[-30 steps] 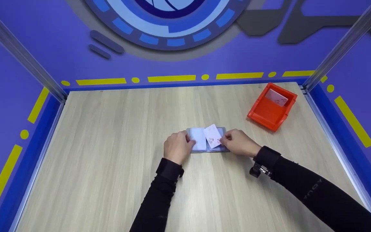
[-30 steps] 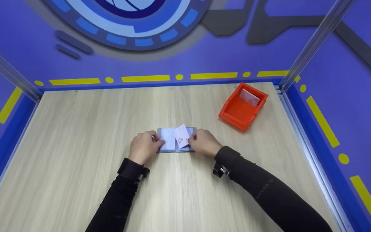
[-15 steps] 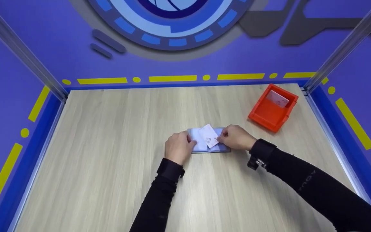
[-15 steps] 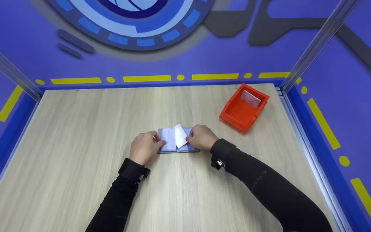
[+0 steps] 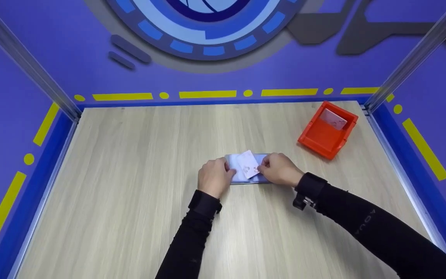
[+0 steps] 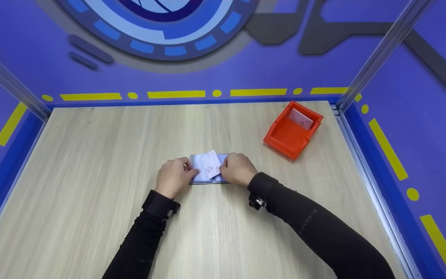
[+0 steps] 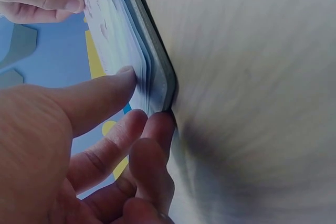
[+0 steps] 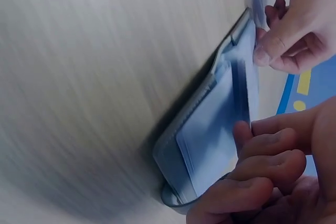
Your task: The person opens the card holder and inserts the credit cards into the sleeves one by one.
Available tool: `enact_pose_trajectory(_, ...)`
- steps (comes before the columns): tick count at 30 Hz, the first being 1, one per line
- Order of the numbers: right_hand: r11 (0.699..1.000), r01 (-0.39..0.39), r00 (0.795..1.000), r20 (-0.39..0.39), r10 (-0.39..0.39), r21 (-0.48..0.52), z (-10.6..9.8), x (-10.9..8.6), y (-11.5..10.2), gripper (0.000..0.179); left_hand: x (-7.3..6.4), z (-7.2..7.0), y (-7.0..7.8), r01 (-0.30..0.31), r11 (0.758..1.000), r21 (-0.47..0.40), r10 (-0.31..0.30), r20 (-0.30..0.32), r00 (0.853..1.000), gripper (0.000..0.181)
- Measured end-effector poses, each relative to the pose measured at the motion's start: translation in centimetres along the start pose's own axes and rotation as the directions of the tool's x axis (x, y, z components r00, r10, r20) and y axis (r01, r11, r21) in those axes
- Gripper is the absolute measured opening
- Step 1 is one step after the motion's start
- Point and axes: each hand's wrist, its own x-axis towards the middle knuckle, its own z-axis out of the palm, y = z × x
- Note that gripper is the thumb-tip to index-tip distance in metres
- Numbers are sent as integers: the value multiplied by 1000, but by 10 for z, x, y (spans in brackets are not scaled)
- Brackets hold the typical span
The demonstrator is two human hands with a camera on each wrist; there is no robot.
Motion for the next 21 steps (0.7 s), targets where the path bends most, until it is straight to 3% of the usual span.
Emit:
enact_pose_trajectory(8, 1000, 21, 1000, 3, -21, 14, 8, -2, -1, 30, 0, 1, -1, 3, 1000, 13, -3, 7, 1000, 27)
enact_pose_trajectory(21, 998, 33, 997, 72, -37, 46, 15, -3, -9, 24, 0, 0, 0, 9, 1000, 4, -9, 7, 1000, 26)
